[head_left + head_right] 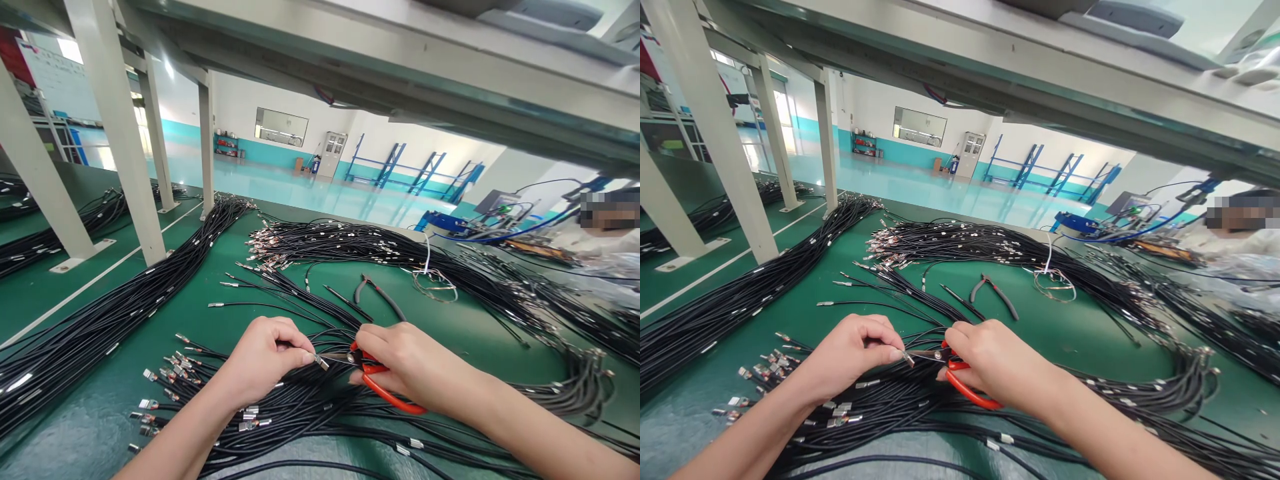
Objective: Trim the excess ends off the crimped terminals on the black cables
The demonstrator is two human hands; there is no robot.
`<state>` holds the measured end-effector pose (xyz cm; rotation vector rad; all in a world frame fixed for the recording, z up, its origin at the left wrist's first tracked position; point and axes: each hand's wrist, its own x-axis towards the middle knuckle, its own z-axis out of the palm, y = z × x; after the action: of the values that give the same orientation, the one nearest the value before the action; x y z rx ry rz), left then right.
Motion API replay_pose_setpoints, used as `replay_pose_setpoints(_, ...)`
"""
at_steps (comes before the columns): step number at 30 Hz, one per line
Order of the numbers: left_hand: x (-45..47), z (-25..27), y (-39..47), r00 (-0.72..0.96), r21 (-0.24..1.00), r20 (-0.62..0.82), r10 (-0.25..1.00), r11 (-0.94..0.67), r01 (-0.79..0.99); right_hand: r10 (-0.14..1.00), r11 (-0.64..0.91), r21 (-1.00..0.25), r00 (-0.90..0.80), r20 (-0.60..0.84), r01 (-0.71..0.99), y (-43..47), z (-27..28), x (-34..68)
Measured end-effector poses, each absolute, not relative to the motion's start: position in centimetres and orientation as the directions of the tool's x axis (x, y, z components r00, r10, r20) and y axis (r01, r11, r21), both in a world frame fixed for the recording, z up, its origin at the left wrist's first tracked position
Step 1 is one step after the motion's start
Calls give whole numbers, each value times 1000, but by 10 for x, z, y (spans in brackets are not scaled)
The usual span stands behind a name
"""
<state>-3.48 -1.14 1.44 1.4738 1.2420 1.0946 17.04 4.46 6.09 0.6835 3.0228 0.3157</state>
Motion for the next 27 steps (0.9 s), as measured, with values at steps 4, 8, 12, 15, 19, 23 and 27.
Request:
replay_pose_setpoints(4,-36,15,-11,84,980,71,994,-86,180,515,853,29,-851,102,521,47,55,170)
replay_pose_setpoints(8,-35,15,-11,34,995,28,999,-31,91,796,527,-571,-602,71,630,45,51,156)
replay_pose_setpoints(12,-33,13,-10,-6,999,-33,999,33,-22,874,145,-930,-485,-40,338,37,44,131)
replay_pose_setpoints(15,-33,12,-9,-37,996,-66,997,64,-59,911,40,-984,-411,-35,172,32,38,117)
replay_pose_setpoints(19,-33,12,-7,-18,996,-39,999,38,-76,918,9,-999,-396,-12,51,32,33,109)
replay_pose_setpoints(23,-30,8,-7,-44,998,59,997,-58,22,894,21,-1000,-448,21,-5,37,27,109)
replay_pose_setpoints(27,-27,6,-8,-68,961,202,977,-184,207,882,25,-997,-468,57,-73,41,22,111)
